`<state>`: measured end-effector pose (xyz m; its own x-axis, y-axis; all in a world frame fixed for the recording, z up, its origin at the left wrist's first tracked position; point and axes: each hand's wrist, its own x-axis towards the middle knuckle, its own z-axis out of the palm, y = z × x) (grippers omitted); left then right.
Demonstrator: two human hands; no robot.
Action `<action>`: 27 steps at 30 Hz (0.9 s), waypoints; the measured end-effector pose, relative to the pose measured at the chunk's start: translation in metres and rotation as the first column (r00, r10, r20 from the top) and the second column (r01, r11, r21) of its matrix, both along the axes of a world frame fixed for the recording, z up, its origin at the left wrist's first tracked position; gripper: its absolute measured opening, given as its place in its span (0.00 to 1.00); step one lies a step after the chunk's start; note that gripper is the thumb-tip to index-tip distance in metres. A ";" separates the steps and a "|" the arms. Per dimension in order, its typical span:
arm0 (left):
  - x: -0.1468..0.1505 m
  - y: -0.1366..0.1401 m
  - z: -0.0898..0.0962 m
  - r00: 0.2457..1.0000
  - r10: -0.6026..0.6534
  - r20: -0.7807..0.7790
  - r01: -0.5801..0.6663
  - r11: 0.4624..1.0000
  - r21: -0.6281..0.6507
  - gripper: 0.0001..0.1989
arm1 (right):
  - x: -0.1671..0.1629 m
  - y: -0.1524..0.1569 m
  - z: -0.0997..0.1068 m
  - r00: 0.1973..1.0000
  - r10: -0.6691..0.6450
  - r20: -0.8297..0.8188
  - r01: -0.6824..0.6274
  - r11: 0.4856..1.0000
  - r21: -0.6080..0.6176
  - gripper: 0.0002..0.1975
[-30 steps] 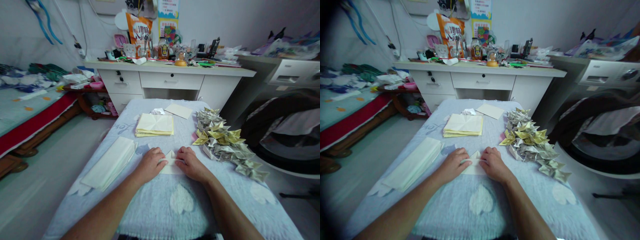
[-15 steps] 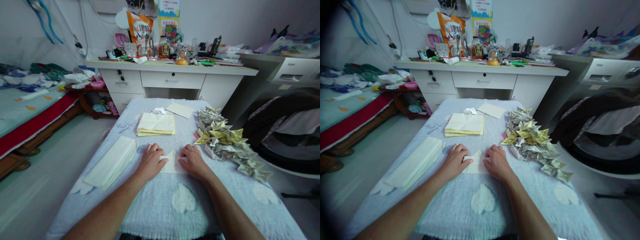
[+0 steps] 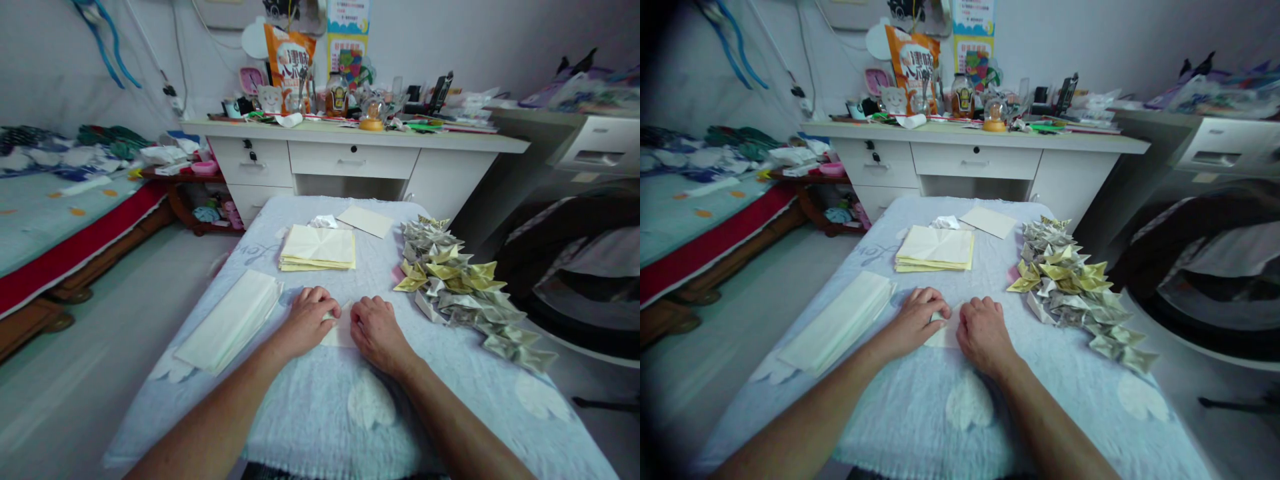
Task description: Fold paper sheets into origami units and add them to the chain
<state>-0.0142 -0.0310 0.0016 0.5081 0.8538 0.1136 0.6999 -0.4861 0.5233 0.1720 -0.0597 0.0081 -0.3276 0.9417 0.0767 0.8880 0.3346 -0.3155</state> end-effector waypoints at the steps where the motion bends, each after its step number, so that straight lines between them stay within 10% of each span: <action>1: -0.002 0.001 0.001 1.000 -0.003 -0.007 0.003 1.000 -0.014 0.06 | -0.002 0.000 0.000 1.000 -0.023 0.012 0.023 1.000 0.005 0.05; 18: -0.020 0.016 0.007 0.998 -0.046 -0.033 0.040 0.986 -0.162 0.12 | 0.023 0.004 -0.005 0.973 -0.228 0.027 0.229 0.972 -0.055 0.18; 27: -0.020 0.016 0.009 0.999 -0.020 -0.026 0.015 0.986 -0.167 0.15 | 0.049 0.007 0.004 0.994 -0.105 -0.015 0.101 0.979 -0.177 0.32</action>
